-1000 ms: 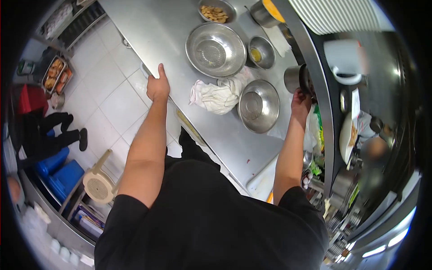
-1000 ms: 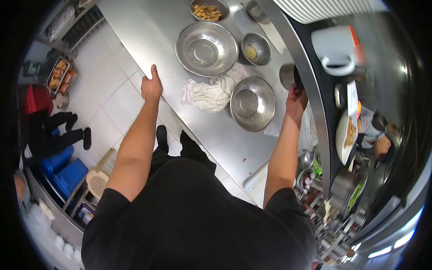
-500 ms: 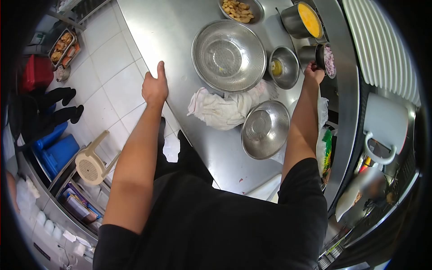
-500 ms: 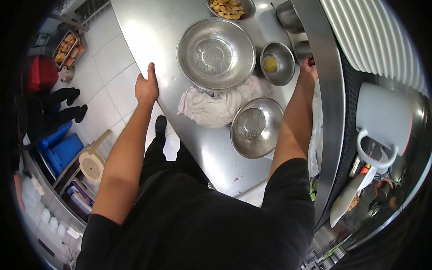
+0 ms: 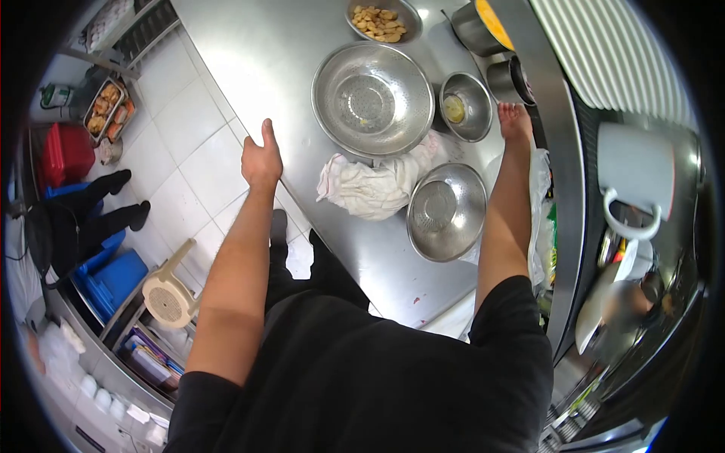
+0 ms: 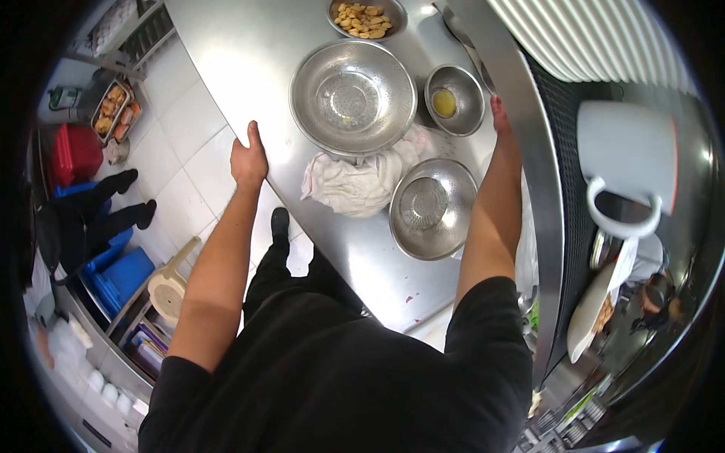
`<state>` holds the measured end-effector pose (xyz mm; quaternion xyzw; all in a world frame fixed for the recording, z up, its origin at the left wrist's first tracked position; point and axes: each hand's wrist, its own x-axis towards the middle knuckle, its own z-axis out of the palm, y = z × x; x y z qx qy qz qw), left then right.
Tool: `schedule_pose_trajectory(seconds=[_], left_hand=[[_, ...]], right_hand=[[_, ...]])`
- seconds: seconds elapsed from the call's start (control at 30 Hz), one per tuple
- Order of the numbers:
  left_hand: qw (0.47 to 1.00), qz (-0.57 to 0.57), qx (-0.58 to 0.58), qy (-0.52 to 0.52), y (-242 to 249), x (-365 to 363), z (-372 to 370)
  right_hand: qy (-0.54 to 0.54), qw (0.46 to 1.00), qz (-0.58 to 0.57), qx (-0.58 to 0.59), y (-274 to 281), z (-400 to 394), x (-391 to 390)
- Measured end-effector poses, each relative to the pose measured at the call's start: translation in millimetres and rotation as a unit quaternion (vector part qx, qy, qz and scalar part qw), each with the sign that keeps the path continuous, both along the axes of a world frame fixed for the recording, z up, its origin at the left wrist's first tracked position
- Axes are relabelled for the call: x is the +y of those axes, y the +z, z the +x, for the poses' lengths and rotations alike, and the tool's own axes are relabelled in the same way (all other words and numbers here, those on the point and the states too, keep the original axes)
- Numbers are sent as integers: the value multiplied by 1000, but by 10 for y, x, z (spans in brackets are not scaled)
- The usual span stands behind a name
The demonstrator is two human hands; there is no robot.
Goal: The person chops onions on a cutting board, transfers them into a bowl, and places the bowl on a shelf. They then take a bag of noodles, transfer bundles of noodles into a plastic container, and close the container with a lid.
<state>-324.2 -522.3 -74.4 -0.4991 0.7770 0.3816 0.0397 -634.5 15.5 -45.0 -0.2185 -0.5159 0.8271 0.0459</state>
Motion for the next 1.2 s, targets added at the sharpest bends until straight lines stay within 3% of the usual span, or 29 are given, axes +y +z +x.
schedule_pose_trajectory(seconds=[0.03, 0.1, 0.17, 0.23, 0.3, 0.37, 0.5, 0.63, 0.77, 0.87, 0.93, 0.97, 1.0, 1.03, 1.07, 1.2], left_hand=[[1000, 5, 4, -4, -5, -8, 10], [1000, -8, 17, -5, -49, 1, 33], [1000, -1, 13, -14, 9, -12, 35], [1000, -12, 21, -4, -60, -10, 79], [999, 12, 40, -5, 27, 14, 52], [998, 45, 49, -19, 116, -13, 71], [995, 45, 71, -48, -194, -100, 102], [976, 139, 146, -86, -368, -242, 97], [962, 182, 156, -134, -518, -377, 95], [888, 313, 287, -175, -792, -523, 193], [850, 377, 308, -201, -1273, -802, 363], [845, 348, 311, -260, -1604, -954, 559], [861, 328, 208, -329, -1824, -1204, 800], [895, 293, 111, -318, -1702, -1197, 1220], [911, 293, 21, -290, -1976, -1334, 1581], [891, 332, -231, -206, -2000, -1645, 3037]], right_hand=[[29, 999, 2, 17, 41, 252, 52], [-45, 995, 91, -20, 202, 818, 35], [-82, 972, 217, 27, 404, 1725, -228], [-107, 937, 334, 2, 519, 2518, -250], [-182, 866, 465, -26, 460, 3368, -317], [-187, 734, 653, 16, 203, 4200, -317], [-103, 760, 628, -130, 274, 5605, -1047], [-107, 802, 567, -154, 162, 6321, -1437], [-147, 827, 526, -134, 200, 6318, -1584], [-172, 817, 538, -114, 378, 6143, -1582], [-204, 805, 551, -82, 335, 5960, -1496], [-184, 807, 552, -100, 346, 5880, -1448], [-166, 809, 552, -119, 372, 5807, -1429], [-160, 815, 544, -115, 413, 5753, -1445], [-151, 824, 536, -106, 473, 5708, -1457], [-145, 856, 485, -103, 477, 5588, -1540]])
